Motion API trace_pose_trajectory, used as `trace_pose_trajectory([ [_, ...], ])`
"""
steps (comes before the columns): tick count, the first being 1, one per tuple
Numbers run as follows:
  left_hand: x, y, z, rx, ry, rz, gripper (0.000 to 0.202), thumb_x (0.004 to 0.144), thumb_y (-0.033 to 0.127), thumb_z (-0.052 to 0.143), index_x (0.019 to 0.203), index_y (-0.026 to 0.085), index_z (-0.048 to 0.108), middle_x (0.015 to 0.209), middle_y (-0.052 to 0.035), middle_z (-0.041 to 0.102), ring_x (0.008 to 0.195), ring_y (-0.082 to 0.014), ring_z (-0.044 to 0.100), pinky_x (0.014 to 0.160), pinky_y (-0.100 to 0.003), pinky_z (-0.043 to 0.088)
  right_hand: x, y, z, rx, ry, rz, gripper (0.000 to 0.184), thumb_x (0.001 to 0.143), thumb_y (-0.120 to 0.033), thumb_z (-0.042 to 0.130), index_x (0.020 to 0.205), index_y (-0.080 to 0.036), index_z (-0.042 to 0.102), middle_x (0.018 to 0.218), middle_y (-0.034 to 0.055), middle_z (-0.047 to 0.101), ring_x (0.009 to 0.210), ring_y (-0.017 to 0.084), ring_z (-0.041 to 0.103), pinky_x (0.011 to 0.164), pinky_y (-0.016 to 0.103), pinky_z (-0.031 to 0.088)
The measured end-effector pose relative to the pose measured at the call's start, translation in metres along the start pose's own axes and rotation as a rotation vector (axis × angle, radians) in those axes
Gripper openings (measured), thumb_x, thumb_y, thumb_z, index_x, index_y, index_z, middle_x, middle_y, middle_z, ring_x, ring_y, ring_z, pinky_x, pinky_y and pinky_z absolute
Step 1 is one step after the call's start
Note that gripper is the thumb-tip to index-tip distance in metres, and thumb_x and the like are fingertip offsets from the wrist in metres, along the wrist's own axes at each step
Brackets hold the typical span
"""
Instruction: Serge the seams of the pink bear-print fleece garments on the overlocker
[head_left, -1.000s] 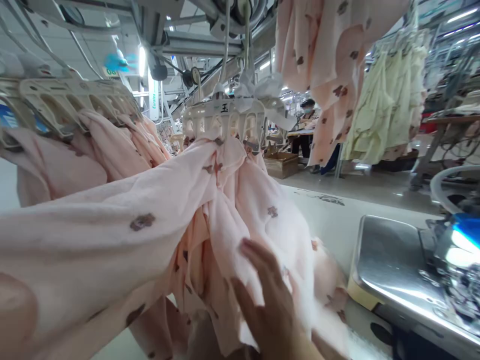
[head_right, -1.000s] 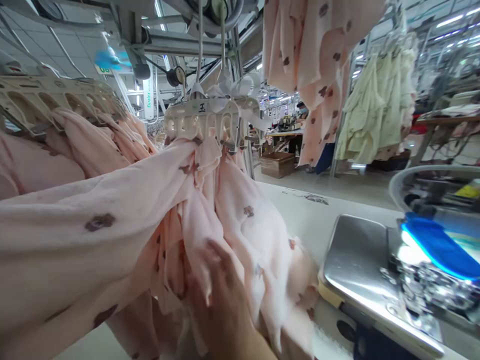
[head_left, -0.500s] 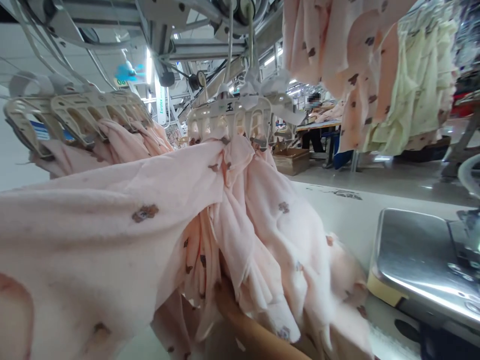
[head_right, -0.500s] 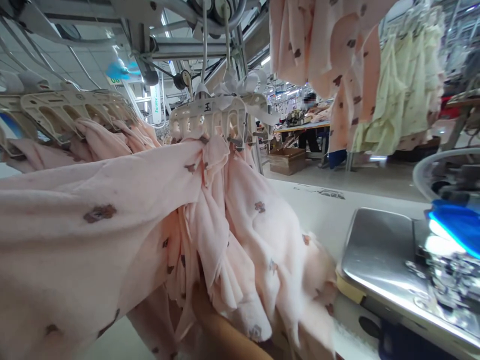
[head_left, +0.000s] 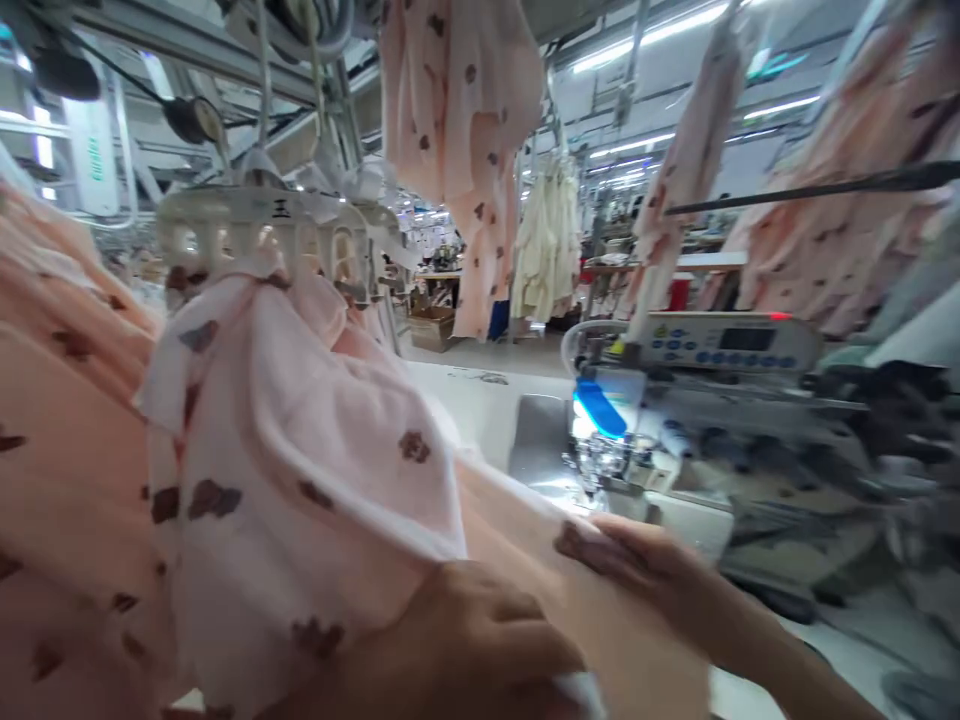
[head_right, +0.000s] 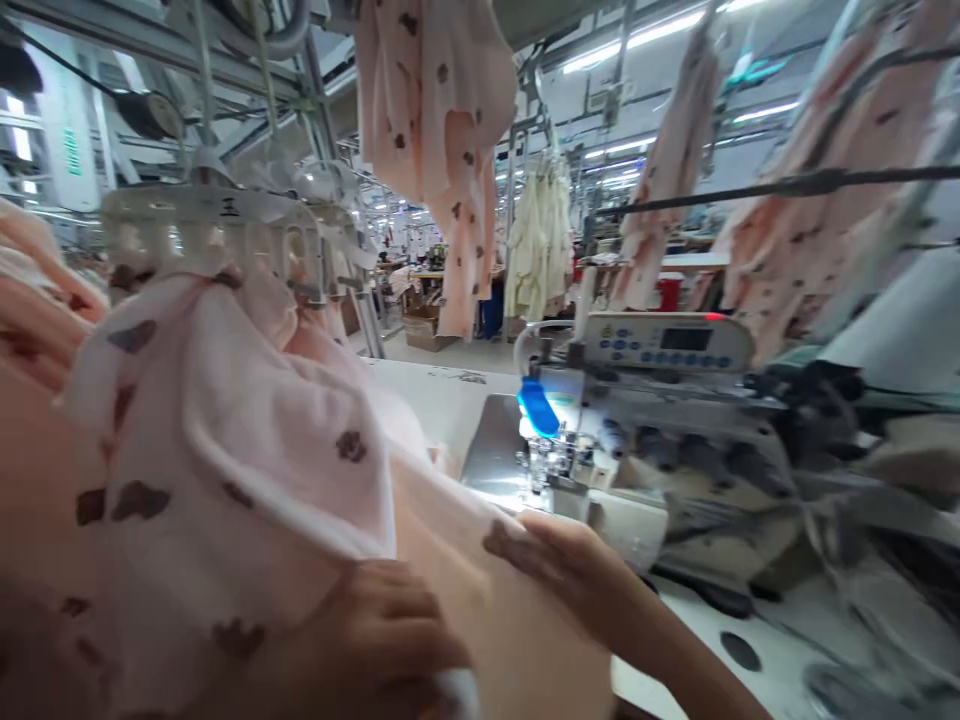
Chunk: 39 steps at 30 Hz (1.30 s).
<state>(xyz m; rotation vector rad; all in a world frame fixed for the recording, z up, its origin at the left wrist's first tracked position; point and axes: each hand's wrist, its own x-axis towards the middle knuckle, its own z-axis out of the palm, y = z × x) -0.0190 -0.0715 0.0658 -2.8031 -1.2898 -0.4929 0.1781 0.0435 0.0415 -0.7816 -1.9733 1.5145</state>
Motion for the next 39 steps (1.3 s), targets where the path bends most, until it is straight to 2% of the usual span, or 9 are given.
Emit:
trace_pose_trajectory([
  [4, 0.042, 0.001, 0.047, 0.211, 0.282, 0.114, 0.017, 0.080, 0.020, 0.057, 0.067, 0.019, 0.045, 0.056, 0.0045, 0.050, 0.053, -0.0119, 0.049, 0.047, -0.027, 0.032, 0.001, 0.027, -0.010, -0.227, 0.220, 0.026, 0.035, 0.081, -0.050, 0.047, 0.069, -0.019, 0.057, 0.062, -0.0003, 0.054, 0.061, 0.017, 0.050, 0.053, 0.025, 0.040],
  [8, 0.065, -0.007, 0.069, 0.244, 0.451, 0.004, 0.008, 0.081, 0.019, 0.057, 0.075, 0.019, 0.050, 0.076, 0.0003, 0.061, 0.074, -0.0163, 0.059, 0.068, -0.031, 0.047, 0.011, 0.044, -0.002, -0.324, 0.528, 0.104, 0.026, 0.081, -0.045, 0.042, 0.085, -0.021, 0.051, 0.055, -0.0037, 0.054, 0.049, 0.016, 0.049, 0.046, 0.025, 0.035],
  [15, 0.077, -0.053, 0.068, 0.225, 0.381, -0.136, 0.018, 0.088, 0.010, 0.038, 0.100, 0.013, 0.051, 0.114, -0.0116, 0.060, 0.109, -0.0185, 0.055, 0.098, -0.037, 0.044, 0.026, 0.048, 0.007, -0.584, 0.958, -0.021, 0.020, 0.082, -0.036, 0.044, 0.092, -0.020, 0.052, 0.065, 0.0004, 0.061, 0.049, 0.017, 0.055, 0.049, 0.027, 0.039],
  [19, 0.071, -0.049, 0.053, 0.043, 0.352, -0.015, 0.013, 0.088, 0.012, 0.041, 0.089, 0.018, 0.052, 0.096, -0.0039, 0.062, 0.093, -0.0153, 0.057, 0.088, -0.034, 0.047, 0.000, 0.040, 0.020, -0.491, 0.709, -0.401, 0.025, 0.083, -0.030, 0.052, 0.105, -0.020, 0.054, 0.099, 0.0080, 0.061, 0.086, 0.021, 0.060, 0.076, 0.030, 0.048],
  [22, 0.063, -0.035, 0.046, -0.014, 0.368, 0.056, 0.018, 0.089, 0.013, 0.042, 0.073, 0.018, 0.047, 0.075, 0.0007, 0.057, 0.068, -0.0124, 0.051, 0.065, -0.025, 0.044, -0.020, 0.028, 0.022, -0.248, 0.247, -0.258, 0.019, 0.079, -0.027, 0.053, 0.097, -0.021, 0.059, 0.096, 0.0049, 0.061, 0.091, 0.021, 0.058, 0.078, 0.027, 0.047],
  [24, 0.062, -0.027, 0.045, -0.057, 0.330, -0.003, 0.019, 0.092, 0.018, 0.038, 0.074, 0.019, 0.046, 0.070, 0.0014, 0.055, 0.063, -0.0120, 0.050, 0.059, -0.023, 0.040, -0.028, 0.026, 0.019, -0.097, 0.162, -0.049, 0.008, 0.076, -0.027, 0.056, 0.074, -0.019, 0.058, 0.077, 0.0009, 0.058, 0.073, 0.017, 0.056, 0.063, 0.023, 0.045],
  [28, 0.072, -0.016, 0.051, -0.184, 0.261, -0.181, 0.039, 0.090, 0.053, 0.031, 0.091, 0.019, 0.050, 0.074, -0.0002, 0.059, 0.064, -0.0131, 0.055, 0.055, -0.023, 0.039, -0.030, 0.040, 0.020, 0.113, 0.383, 0.067, 0.025, 0.069, -0.035, 0.066, 0.062, -0.018, 0.050, 0.060, -0.0043, 0.045, 0.055, 0.011, 0.042, 0.049, 0.020, 0.032],
  [34, 0.084, -0.026, 0.047, -0.114, 0.204, -0.441, 0.030, 0.090, 0.028, 0.040, 0.062, 0.019, 0.046, 0.055, 0.0041, 0.049, 0.050, -0.0098, 0.047, 0.050, -0.021, 0.031, -0.025, 0.050, 0.035, 0.485, 0.506, 0.125, 0.032, 0.072, -0.048, 0.065, 0.075, -0.017, 0.056, 0.066, -0.0013, 0.054, 0.064, 0.015, 0.051, 0.056, 0.022, 0.039],
  [39, 0.093, -0.051, 0.035, -0.016, 0.200, -0.612, 0.022, 0.084, 0.036, 0.049, 0.070, 0.020, 0.053, 0.064, 0.0031, 0.056, 0.056, -0.0112, 0.050, 0.054, -0.022, 0.029, -0.003, 0.043, 0.033, 0.177, 0.766, 0.051, 0.031, 0.078, -0.049, 0.054, 0.077, -0.018, 0.055, 0.062, 0.0000, 0.058, 0.055, 0.014, 0.052, 0.050, 0.021, 0.039],
])
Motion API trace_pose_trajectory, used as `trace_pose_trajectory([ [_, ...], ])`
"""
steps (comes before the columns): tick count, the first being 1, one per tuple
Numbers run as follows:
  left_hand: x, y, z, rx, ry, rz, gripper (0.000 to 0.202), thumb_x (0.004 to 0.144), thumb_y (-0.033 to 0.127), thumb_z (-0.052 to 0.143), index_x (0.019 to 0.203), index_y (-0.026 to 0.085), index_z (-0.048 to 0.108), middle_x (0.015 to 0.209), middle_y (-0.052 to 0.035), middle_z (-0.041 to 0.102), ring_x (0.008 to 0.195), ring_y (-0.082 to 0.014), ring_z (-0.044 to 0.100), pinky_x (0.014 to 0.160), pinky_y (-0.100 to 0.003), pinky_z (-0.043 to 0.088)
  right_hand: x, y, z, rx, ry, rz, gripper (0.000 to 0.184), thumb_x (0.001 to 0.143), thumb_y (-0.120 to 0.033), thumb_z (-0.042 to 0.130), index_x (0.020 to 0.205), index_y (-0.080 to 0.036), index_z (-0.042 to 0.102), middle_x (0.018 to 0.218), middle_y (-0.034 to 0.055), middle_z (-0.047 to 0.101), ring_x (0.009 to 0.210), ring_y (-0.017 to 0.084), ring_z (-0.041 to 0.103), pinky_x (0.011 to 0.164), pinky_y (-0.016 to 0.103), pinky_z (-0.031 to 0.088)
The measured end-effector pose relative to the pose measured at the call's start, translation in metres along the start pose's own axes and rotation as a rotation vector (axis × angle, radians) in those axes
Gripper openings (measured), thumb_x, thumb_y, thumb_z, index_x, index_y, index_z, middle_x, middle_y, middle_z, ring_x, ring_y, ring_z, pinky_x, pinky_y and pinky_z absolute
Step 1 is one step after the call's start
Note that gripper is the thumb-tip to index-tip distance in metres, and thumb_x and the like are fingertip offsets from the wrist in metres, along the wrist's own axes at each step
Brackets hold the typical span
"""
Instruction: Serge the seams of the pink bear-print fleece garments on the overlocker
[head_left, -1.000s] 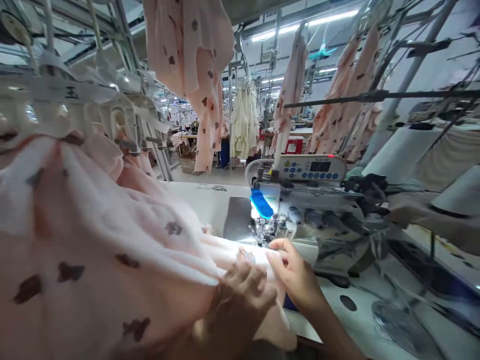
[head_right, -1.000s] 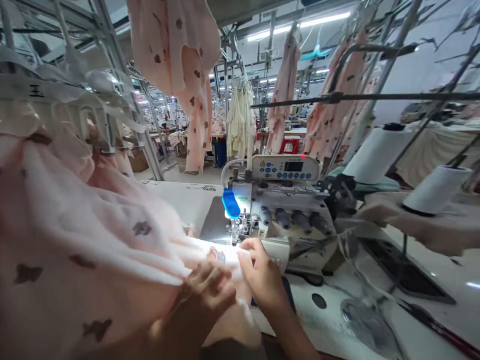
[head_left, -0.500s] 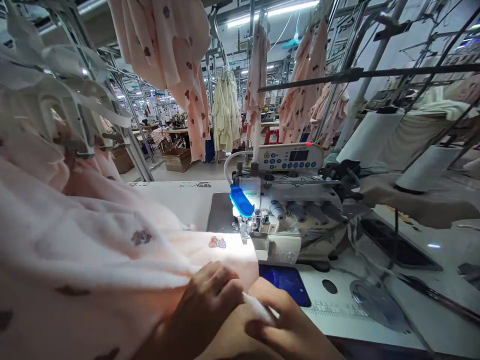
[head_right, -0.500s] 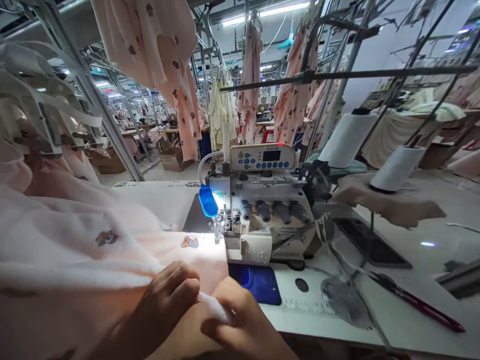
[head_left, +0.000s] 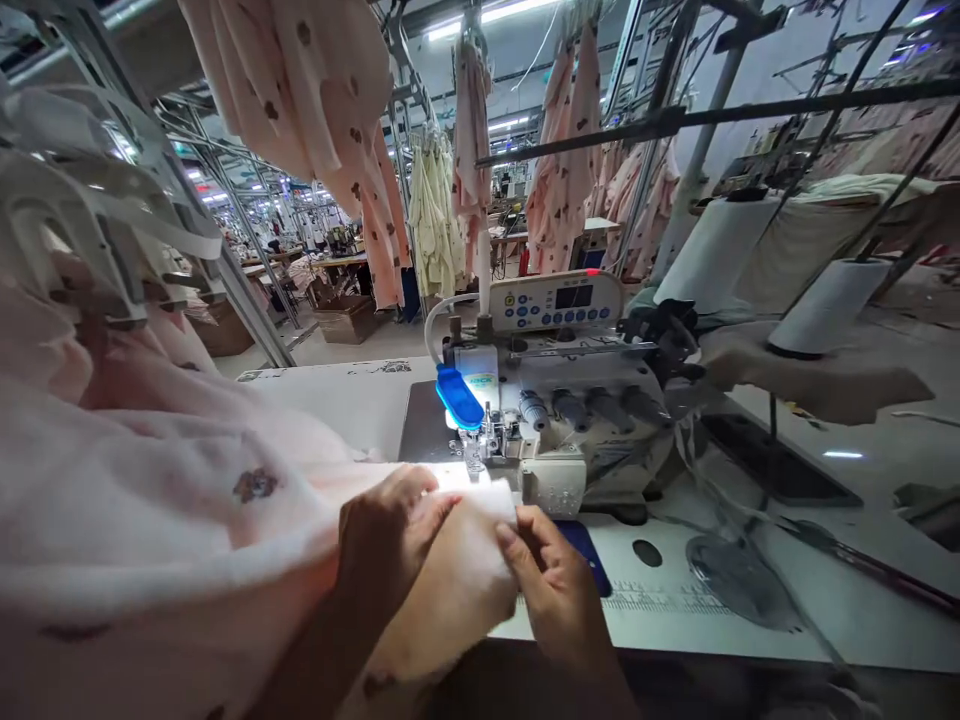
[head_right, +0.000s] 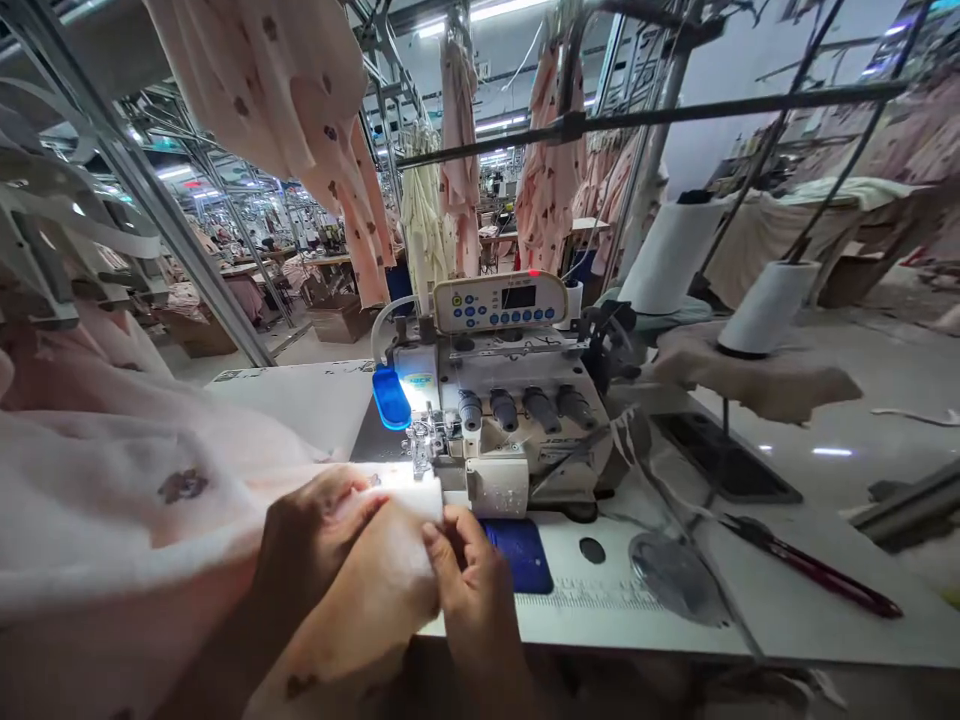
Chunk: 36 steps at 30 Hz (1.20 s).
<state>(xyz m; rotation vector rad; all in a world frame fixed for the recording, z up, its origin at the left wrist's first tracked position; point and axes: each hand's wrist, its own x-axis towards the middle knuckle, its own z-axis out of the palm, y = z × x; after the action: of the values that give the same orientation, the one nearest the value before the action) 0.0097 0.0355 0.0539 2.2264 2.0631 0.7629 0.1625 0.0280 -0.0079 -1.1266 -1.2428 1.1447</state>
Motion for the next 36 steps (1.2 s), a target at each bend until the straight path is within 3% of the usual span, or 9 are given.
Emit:
trace_pose_trajectory([
  [3, 0.022, -0.006, 0.001, 0.095, -0.139, -0.067, 0.023, 0.085, 0.036, 0.045, 0.070, 0.020, 0.053, 0.067, 0.0010, 0.058, 0.062, -0.0140, 0.052, 0.055, -0.024, 0.027, 0.015, 0.002, 0.010, -0.107, 0.057, 0.001, 0.028, 0.079, -0.048, 0.051, 0.085, -0.020, 0.047, 0.045, -0.0061, 0.049, 0.037, 0.011, 0.042, 0.035, 0.019, 0.031],
  [8, 0.033, -0.012, 0.002, 0.072, -0.316, -0.046, 0.022, 0.083, 0.035, 0.044, 0.071, 0.021, 0.053, 0.059, 0.0030, 0.054, 0.059, -0.0134, 0.050, 0.053, -0.024, 0.027, 0.013, 0.008, 0.014, 0.049, -0.005, 0.171, 0.032, 0.078, -0.050, 0.052, 0.089, -0.023, 0.039, 0.041, -0.0115, 0.042, 0.027, 0.009, 0.034, 0.026, 0.017, 0.027],
  [13, 0.019, -0.007, -0.002, 0.101, -0.329, 0.008, 0.022, 0.086, 0.033, 0.040, 0.070, 0.021, 0.050, 0.058, 0.0041, 0.053, 0.055, -0.0129, 0.049, 0.053, -0.023, 0.027, 0.003, 0.008, 0.005, 0.027, -0.042, 0.082, 0.033, 0.079, -0.048, 0.054, 0.088, -0.016, 0.053, 0.043, -0.0110, 0.031, 0.033, 0.006, 0.028, 0.030, 0.016, 0.024],
  [17, 0.026, -0.006, 0.001, 0.151, -0.314, 0.038, 0.022, 0.086, 0.031, 0.039, 0.069, 0.021, 0.050, 0.061, 0.0030, 0.058, 0.058, -0.0145, 0.053, 0.052, -0.023, 0.026, 0.014, 0.001, 0.003, 0.062, -0.075, 0.135, 0.051, 0.076, -0.047, 0.055, 0.111, -0.009, 0.056, 0.044, -0.0109, 0.031, 0.034, 0.007, 0.028, 0.029, 0.017, 0.026],
  [24, 0.034, -0.011, 0.007, 0.246, -0.124, 0.185, 0.023, 0.086, 0.024, 0.039, 0.068, 0.020, 0.053, 0.058, 0.0014, 0.058, 0.050, -0.0142, 0.052, 0.048, -0.024, 0.031, 0.026, -0.006, 0.003, -0.065, 0.010, 0.115, 0.046, 0.076, -0.039, 0.052, 0.114, -0.013, 0.048, 0.039, -0.0104, 0.042, 0.031, 0.011, 0.040, 0.032, 0.020, 0.032],
  [28, -0.015, -0.009, 0.021, 0.140, 0.126, 0.492, 0.036, 0.086, 0.043, 0.042, 0.108, 0.017, 0.054, 0.104, -0.0089, 0.064, 0.099, -0.0223, 0.057, 0.082, -0.034, 0.043, -0.003, 0.014, 0.008, 0.010, 0.025, -0.005, 0.037, 0.075, -0.032, 0.055, 0.108, -0.016, 0.049, 0.061, -0.0028, 0.058, 0.052, 0.014, 0.055, 0.052, 0.023, 0.044],
  [30, -0.037, -0.007, 0.030, 0.058, 0.265, 0.596, 0.031, 0.085, 0.032, 0.047, 0.112, 0.017, 0.053, 0.104, -0.0077, 0.065, 0.103, -0.0205, 0.055, 0.094, -0.036, 0.037, -0.014, 0.023, 0.012, 0.152, -0.020, 0.022, 0.035, 0.074, -0.031, 0.054, 0.106, -0.018, 0.047, 0.073, 0.0007, 0.061, 0.062, 0.016, 0.059, 0.060, 0.025, 0.047],
  [34, -0.055, -0.004, 0.041, -0.055, 0.398, 0.446, 0.018, 0.074, 0.014, 0.060, 0.091, 0.020, 0.057, 0.077, -0.0009, 0.064, 0.080, -0.0169, 0.059, 0.088, -0.038, 0.039, -0.011, 0.027, 0.011, 0.044, 0.151, -0.046, 0.029, 0.066, -0.024, 0.056, 0.094, -0.019, 0.053, 0.089, 0.0049, 0.059, 0.085, 0.021, 0.056, 0.078, 0.032, 0.045],
  [36, -0.058, -0.003, 0.043, -0.151, 0.393, 0.394, 0.018, 0.071, 0.014, 0.064, 0.086, 0.022, 0.057, 0.073, 0.0012, 0.060, 0.071, -0.0146, 0.057, 0.076, -0.033, 0.043, -0.007, 0.027, 0.006, -0.035, 0.058, -0.018, 0.022, 0.064, -0.024, 0.056, 0.086, -0.018, 0.056, 0.090, 0.0055, 0.059, 0.087, 0.022, 0.054, 0.078, 0.033, 0.044],
])
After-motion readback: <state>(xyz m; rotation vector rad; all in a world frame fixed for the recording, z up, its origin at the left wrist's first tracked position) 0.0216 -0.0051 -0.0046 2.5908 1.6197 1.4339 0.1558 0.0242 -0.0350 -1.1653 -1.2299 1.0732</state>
